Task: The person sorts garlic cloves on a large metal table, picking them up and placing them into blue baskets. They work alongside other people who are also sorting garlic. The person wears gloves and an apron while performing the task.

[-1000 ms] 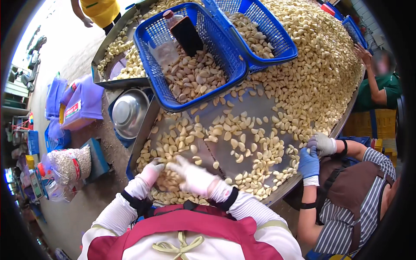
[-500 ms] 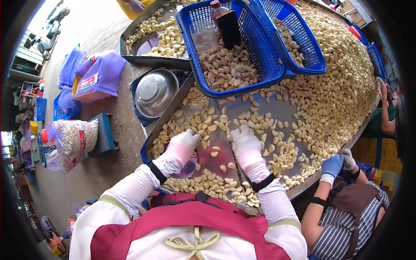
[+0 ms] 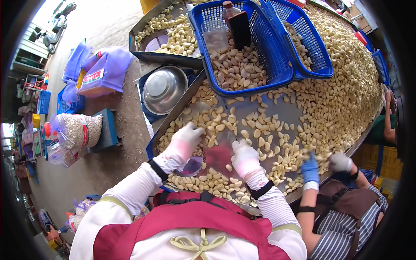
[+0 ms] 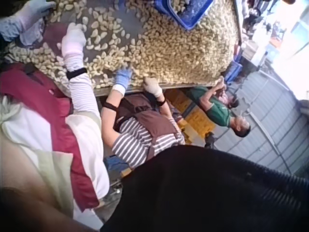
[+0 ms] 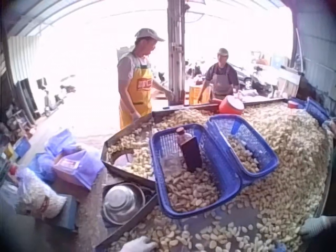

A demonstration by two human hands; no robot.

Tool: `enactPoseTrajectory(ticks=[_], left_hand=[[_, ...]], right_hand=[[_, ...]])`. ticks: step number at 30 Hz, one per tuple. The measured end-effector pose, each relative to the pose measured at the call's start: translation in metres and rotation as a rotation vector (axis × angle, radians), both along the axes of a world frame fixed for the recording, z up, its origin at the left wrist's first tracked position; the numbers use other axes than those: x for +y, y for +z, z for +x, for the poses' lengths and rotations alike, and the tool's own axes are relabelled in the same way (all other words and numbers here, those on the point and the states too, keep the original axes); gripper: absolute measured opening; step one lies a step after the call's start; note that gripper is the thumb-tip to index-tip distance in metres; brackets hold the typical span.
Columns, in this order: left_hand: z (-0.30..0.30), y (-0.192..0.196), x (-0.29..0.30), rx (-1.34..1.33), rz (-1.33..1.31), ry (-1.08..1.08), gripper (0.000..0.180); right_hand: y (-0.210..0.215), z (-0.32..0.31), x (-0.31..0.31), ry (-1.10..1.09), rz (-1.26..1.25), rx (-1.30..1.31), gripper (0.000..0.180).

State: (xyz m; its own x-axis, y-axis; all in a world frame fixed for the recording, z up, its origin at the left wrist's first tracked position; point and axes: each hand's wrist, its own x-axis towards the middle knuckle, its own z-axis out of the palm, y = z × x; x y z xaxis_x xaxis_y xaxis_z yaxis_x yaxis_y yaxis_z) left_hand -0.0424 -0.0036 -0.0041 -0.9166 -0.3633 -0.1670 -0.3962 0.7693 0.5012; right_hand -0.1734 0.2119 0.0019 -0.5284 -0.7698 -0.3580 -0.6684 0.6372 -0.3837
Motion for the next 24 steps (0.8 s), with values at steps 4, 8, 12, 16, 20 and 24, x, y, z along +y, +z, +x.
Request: enactPoseTrajectory(ticks=[4,8,12,16,20,24], left_hand=[[-0.015,0.000,0.007,-0.089,-0.099,-0.145,0.014],[-0.018,0.007,0.024,-0.259,-0.108,-0.249,0.015],[-0.019,0.007,0.030,-0.309,-0.071,-0.098,0.015],[-0.013,-0.007,0.039,-0.205,-0.098,-0.043,0.015],[-0.005,-0.010,0.037,0.119,0.174,0.167,0.023],[0.009,-0.030,0.011,0.227,0.525,0.607,0.029]], right_hand=[[0.019,-0.017,0.005,-0.418,-0.262,-0.955,0.024],[0.028,-0.018,-0.003,-0.700,-0.379,-1.554,0.018],[0.101,-0.051,-0.045,-0.634,-0.745,-1.462,0.011],[0.164,-0.083,-0.074,-0.589,-1.057,-1.217,0.011],[0.101,-0.058,-0.073,-0.143,-0.535,-0.501,0.009],[0.039,-0.020,-0.070,-0.092,-0.496,-0.254,0.013]])
